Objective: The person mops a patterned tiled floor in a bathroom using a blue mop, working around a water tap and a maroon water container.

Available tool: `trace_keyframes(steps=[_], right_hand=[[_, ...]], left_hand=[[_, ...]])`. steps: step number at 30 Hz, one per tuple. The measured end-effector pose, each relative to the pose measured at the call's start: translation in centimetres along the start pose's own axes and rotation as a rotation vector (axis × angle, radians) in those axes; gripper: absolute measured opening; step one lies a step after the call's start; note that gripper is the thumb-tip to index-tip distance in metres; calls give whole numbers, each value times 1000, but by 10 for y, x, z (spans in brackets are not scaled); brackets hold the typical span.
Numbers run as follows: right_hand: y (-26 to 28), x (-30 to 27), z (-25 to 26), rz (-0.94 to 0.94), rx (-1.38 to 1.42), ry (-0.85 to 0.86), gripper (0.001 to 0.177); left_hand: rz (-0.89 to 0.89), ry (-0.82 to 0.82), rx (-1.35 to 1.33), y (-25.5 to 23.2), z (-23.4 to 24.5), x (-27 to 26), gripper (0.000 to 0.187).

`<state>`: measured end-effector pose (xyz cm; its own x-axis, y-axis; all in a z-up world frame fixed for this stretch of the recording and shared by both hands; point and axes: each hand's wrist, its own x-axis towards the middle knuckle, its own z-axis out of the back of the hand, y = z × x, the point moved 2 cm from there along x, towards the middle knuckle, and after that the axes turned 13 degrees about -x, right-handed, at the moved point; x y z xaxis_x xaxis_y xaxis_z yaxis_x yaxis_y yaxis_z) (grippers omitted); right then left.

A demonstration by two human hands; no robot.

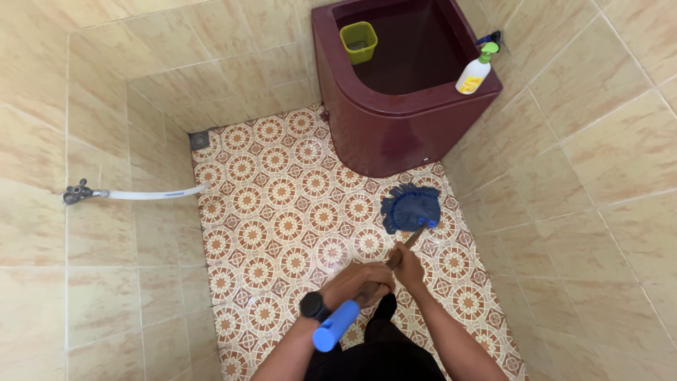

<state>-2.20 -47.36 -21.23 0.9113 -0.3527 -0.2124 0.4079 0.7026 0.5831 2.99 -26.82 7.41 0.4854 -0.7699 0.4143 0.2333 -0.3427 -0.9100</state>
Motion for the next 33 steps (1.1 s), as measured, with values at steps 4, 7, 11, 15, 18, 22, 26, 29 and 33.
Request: trace_keyframes(steps=[4,7,11,15,18,22,26,29,33], right_hand=[[13,-17,-9,175,226,-57,14],[14,-23,-1,151,450,5,26],[7,-12,15,219,470,-90,36],[-11,6,19,109,731,-53,36],[-24,21,27,316,517,-211,34],[-42,39,31,104,404,-216,17],[-39,39,37,126,130,-217,11],[-25,11,42,193,55,-222,2],[1,-20,39,86,-23,-161,8]], left_hand=[[434,96,107,-17,6,-7,4],[257,157,224,-5,-7,7,17],[325,176,251,22,-24,19,15],[351,220,256,51,-34,25,18],[238,193,243,73,-46,24,31],[259,168,195,103,-62,15,13],[73,95,69,101,-57,13,14],[231,244,185,72,-40,1,11],[275,237,226,25,-34,4,7]])
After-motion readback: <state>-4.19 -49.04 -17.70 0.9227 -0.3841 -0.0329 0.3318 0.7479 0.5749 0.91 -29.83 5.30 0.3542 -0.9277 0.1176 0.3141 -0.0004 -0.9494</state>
